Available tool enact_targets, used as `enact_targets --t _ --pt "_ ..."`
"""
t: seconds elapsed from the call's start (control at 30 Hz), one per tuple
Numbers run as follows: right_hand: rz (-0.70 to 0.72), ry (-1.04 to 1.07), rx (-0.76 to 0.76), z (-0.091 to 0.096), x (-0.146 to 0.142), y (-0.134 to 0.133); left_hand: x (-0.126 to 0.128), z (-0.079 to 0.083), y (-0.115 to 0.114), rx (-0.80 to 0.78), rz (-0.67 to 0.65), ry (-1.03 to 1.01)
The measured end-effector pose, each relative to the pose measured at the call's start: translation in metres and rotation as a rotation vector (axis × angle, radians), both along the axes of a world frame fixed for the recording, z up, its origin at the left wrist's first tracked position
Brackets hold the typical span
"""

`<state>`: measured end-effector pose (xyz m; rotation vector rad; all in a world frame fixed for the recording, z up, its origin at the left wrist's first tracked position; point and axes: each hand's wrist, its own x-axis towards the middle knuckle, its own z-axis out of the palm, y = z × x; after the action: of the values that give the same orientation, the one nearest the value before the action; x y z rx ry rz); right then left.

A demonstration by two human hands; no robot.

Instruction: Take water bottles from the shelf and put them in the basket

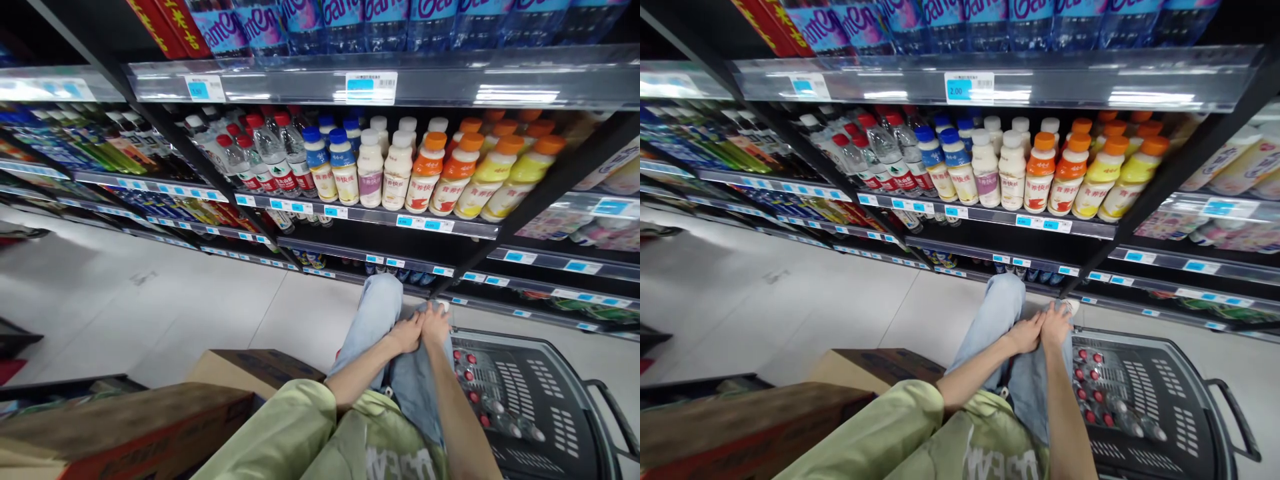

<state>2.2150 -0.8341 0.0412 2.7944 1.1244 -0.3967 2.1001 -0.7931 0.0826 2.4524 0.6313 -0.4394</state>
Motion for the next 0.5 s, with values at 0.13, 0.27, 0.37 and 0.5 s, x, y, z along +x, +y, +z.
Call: enact_targets --t 0.13,0.27,0.37,0.5 --pt "0.003 0.005 0.000 -0.001 0.001 0.000 -0.006 0.009 0.003 0.013 -0.014 -0.063" --pt "0.010 0.029 0.046 0.001 0.002 -0.002 -0.016 0.015 0.006 0.017 0.019 -0.190" --pt "0.013 0.052 0.073 0.003 0.001 -0.002 -0.027 0.019 0.017 -0.103 0.127 -0.396" --pt "-0.022 0.051 0.094 0.004 0.001 0.001 -0.043 0.024 0.066 -0.144 0.316 -0.650"
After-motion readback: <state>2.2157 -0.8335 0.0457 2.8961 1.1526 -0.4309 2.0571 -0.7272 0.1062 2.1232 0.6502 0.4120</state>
